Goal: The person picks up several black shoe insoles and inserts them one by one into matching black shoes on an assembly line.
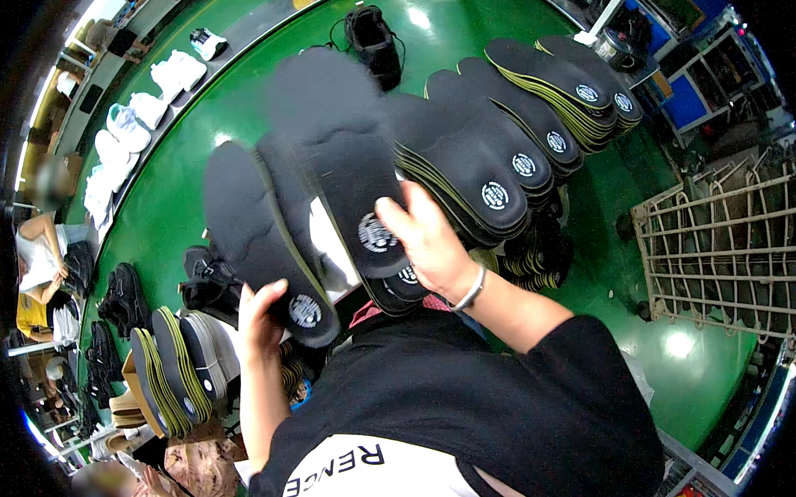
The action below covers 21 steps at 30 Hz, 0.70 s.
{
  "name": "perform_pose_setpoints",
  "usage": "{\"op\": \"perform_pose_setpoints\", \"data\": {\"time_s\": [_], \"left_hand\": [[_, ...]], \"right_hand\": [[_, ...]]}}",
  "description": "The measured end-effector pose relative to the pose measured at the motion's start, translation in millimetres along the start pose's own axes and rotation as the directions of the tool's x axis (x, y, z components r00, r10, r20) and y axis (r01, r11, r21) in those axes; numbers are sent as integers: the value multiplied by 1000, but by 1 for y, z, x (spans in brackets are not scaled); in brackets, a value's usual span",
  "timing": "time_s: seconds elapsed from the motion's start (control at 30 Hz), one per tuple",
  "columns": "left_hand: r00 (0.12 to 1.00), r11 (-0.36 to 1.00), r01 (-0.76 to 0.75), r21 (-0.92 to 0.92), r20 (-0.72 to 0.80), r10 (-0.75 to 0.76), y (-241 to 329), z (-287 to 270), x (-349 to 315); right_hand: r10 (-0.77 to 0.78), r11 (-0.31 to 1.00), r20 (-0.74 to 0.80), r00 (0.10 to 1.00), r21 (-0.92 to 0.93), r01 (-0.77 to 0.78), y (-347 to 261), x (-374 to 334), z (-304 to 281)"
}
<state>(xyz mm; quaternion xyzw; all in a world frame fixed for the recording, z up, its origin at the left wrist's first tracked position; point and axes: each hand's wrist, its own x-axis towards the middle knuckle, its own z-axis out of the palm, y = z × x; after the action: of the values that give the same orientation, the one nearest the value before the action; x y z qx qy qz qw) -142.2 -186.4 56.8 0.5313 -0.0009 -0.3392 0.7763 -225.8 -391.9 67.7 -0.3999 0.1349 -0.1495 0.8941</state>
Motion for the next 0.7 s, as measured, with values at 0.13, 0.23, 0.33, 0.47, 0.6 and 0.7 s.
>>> {"op": "perform_pose_setpoints", "data": {"time_s": [0.13, 0.23, 0.33, 0.47, 0.6, 0.7], "left_hand": [[956, 969, 238, 67, 160, -245, -12, 22, 68], [947, 943, 220, 251, 177, -268, -41, 27, 109], [935, 874, 266, 407, 113, -337, -54, 33, 130], [988, 715, -67, 696, 145, -49, -68, 22, 140], [940, 917, 257, 305, 143, -311, -65, 15, 139], [934, 939, 322, 121, 124, -336, -65, 24, 131]], "right_hand": [[-36, 999, -296, 955, 20, 44, 10, -11, -43], [-11, 999, -389, 921, -34, -3, 23, -14, -66], [4, 984, -408, 913, -159, -76, 24, -20, -72], [-93, 784, -461, 882, -580, -221, 17, -20, -72], [-245, 674, -452, 858, -716, -185, 25, -31, -62], [-271, 669, -495, 826, -713, -208, 29, -34, -66]]}}
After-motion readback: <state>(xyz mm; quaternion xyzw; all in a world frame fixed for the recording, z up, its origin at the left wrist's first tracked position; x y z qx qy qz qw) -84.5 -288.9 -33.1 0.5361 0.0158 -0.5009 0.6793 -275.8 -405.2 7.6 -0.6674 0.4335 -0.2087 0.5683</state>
